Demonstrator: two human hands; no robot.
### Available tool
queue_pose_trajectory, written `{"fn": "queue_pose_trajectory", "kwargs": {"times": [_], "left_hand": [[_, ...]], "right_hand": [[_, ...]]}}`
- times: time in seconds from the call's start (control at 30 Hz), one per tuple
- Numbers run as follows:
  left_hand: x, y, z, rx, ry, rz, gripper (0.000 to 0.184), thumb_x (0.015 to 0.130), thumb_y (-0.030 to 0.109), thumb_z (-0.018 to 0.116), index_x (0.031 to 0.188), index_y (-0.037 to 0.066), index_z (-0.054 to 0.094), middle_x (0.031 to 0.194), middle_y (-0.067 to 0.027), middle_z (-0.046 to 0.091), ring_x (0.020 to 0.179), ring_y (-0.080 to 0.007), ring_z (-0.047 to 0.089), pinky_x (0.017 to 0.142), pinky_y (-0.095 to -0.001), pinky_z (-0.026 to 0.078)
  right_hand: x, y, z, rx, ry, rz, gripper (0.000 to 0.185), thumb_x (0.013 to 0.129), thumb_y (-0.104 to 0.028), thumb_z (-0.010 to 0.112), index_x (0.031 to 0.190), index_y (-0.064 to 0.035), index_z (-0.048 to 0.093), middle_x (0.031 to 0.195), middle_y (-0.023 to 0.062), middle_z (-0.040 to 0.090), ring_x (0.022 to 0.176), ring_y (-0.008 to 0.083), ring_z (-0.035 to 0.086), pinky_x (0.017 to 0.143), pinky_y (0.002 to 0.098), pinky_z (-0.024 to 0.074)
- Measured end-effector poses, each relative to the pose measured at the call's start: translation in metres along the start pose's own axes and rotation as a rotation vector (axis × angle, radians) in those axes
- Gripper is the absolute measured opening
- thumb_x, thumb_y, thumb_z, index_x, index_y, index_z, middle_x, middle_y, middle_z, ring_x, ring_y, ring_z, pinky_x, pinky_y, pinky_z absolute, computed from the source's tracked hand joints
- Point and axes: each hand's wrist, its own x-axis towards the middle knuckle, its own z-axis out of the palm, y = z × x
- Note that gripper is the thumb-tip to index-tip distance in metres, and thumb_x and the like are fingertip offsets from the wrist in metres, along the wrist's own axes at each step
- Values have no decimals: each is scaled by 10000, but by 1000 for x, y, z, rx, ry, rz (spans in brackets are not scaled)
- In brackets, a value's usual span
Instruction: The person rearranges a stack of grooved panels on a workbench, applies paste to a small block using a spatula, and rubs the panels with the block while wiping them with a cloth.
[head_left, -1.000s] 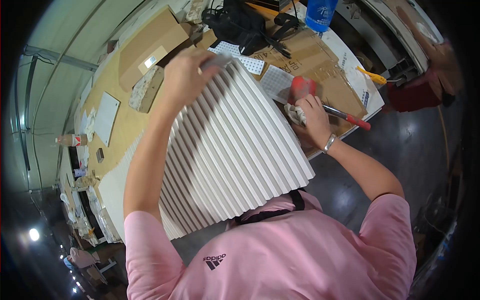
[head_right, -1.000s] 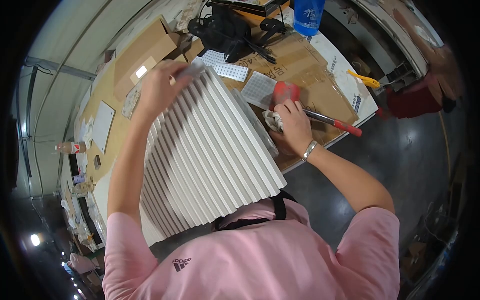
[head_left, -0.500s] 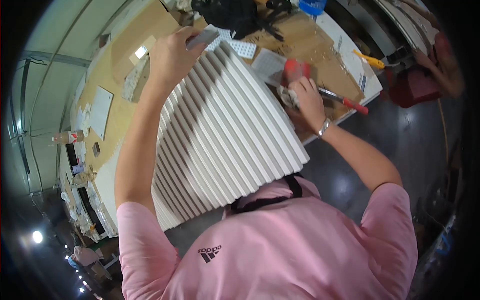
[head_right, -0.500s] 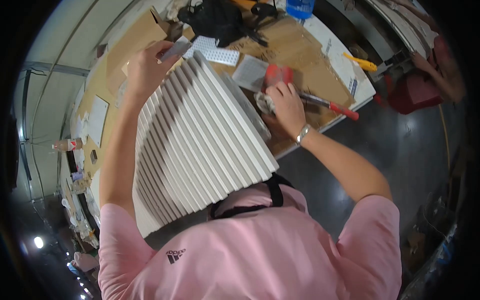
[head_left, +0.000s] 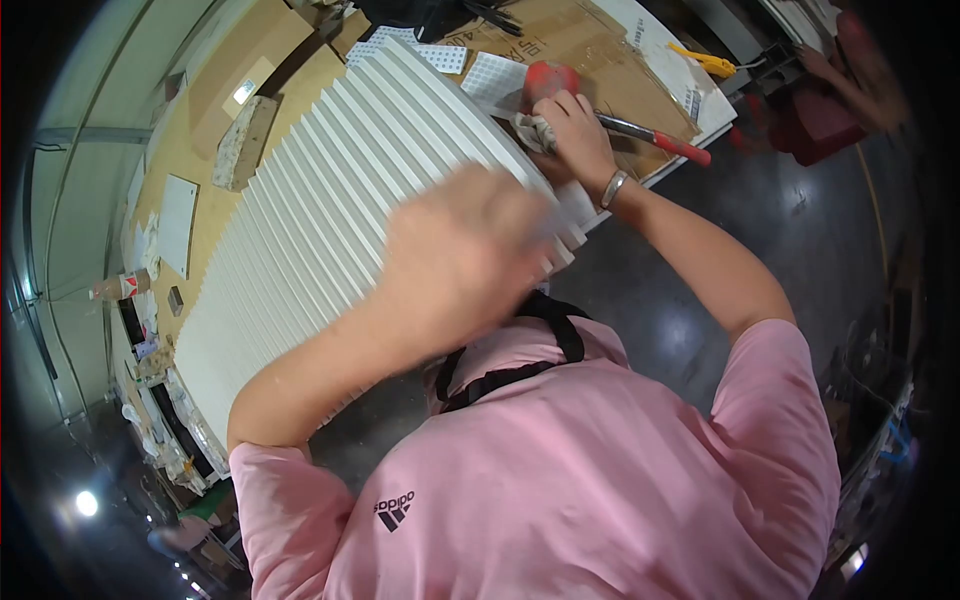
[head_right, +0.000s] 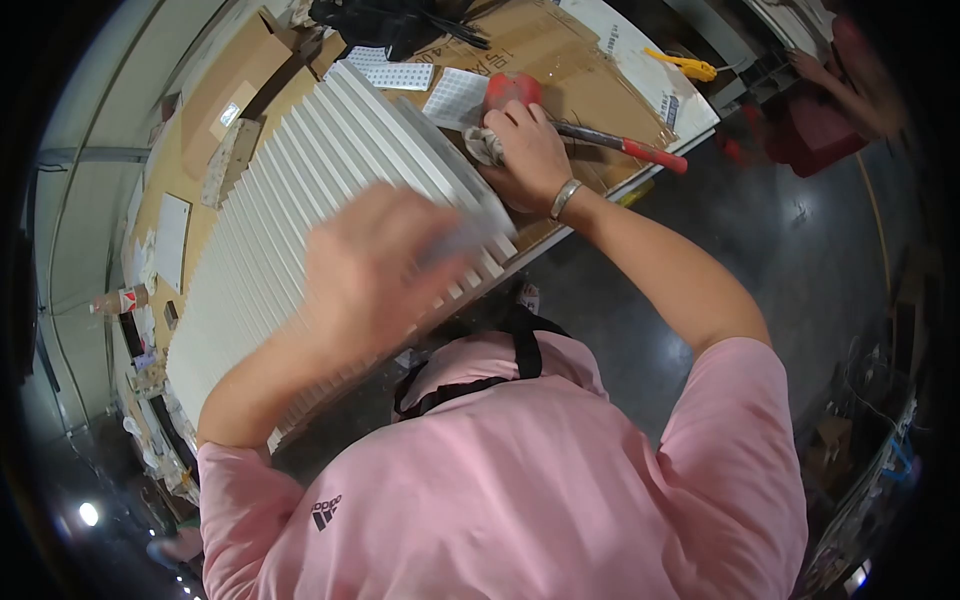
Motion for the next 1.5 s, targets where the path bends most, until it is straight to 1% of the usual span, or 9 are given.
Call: {"fn": "queue_pose_trajectory", "kwargs": {"times": [0.2, 0.33, 0.47, 0.63, 0.83, 1.03, 1.17, 1.33, 1.5], "left_hand": [[-25, 46, 15, -50, -153, 178, 311, 640, 104, 780, 905, 44, 629, 812, -74, 591, 714, -261, 614, 575, -377, 516], [-13, 25, 2, 126, 7, 35, 282, 656, 106, 766, 896, 49, 630, 802, -69, 586, 709, -248, 613, 569, -373, 514], [-37, 50, 12, 5, -210, 186, 293, 646, 71, 779, 906, 46, 646, 803, -75, 597, 714, -264, 617, 589, -381, 513], [-31, 18, -10, 123, 61, -140, 282, 662, 62, 792, 917, 23, 678, 836, -93, 640, 733, -275, 629, 643, -378, 532], [-56, 47, -9, -19, -134, -3, 297, 683, 68, 796, 959, 20, 698, 828, -90, 642, 738, -277, 639, 651, -375, 533], [-52, -3, -9, 96, 103, -134, 242, 726, 131, 756, 937, 43, 679, 820, -121, 632, 780, -326, 631, 678, -415, 527], [-79, 31, -28, -69, -153, -37, 257, 727, 115, 792, 952, 23, 705, 844, -113, 667, 782, -267, 664, 678, -381, 539], [-98, -35, -57, -37, 28, -342, 266, 738, 98, 769, 981, 12, 704, 875, -147, 683, 802, -308, 674, 685, -393, 550], [-125, 12, -52, -42, -105, -53, 259, 697, 123, 792, 927, 51, 698, 807, -95, 645, 774, -291, 654, 647, -404, 540]], "right_hand": [[-3, -4, 0, -30, 21, 9, 445, 685, -227, 804, 1043, -98, 574, 1029, 115, 555, 982, 347, 531, 856, 436, 478], [-4, -5, -3, -69, 31, -8, 466, 684, -245, 814, 1059, -102, 576, 1041, 112, 560, 984, 347, 535, 847, 431, 485], [-2, 0, 3, -69, 14, 1, 471, 699, -256, 810, 1077, -101, 577, 1047, 117, 562, 996, 352, 535, 860, 435, 482], [-3, -1, -2, -80, -5, -19, 470, 720, -271, 806, 1094, -106, 575, 1055, 118, 561, 1005, 361, 534, 873, 439, 481], [5, 9, -3, 73, -24, 108, 420, 735, -291, 787, 1048, -68, 618, 1066, 165, 614, 1045, 367, 581, 897, 451, 490], [16, 7, -50, 262, 133, 292, 486, 751, -361, 761, 1059, 6, 680, 965, 207, 705, 887, 355, 684, 788, 401, 536], [25, -6, -86, 482, 350, 352, 497, 755, -355, 763, 1073, 20, 685, 940, 204, 722, 847, 348, 699, 749, 379, 536], [34, -71, -129, 604, 370, 288, 238, 834, -112, 667, 1001, 56, 681, 843, 60, 700, 738, 83, 628, 639, 250, 491], [42, -113, -108, 546, 339, 40, 248, 822, -95, 682, 1023, 50, 670, 848, 86, 698, 740, 127, 635, 655, 282, 505]]}}
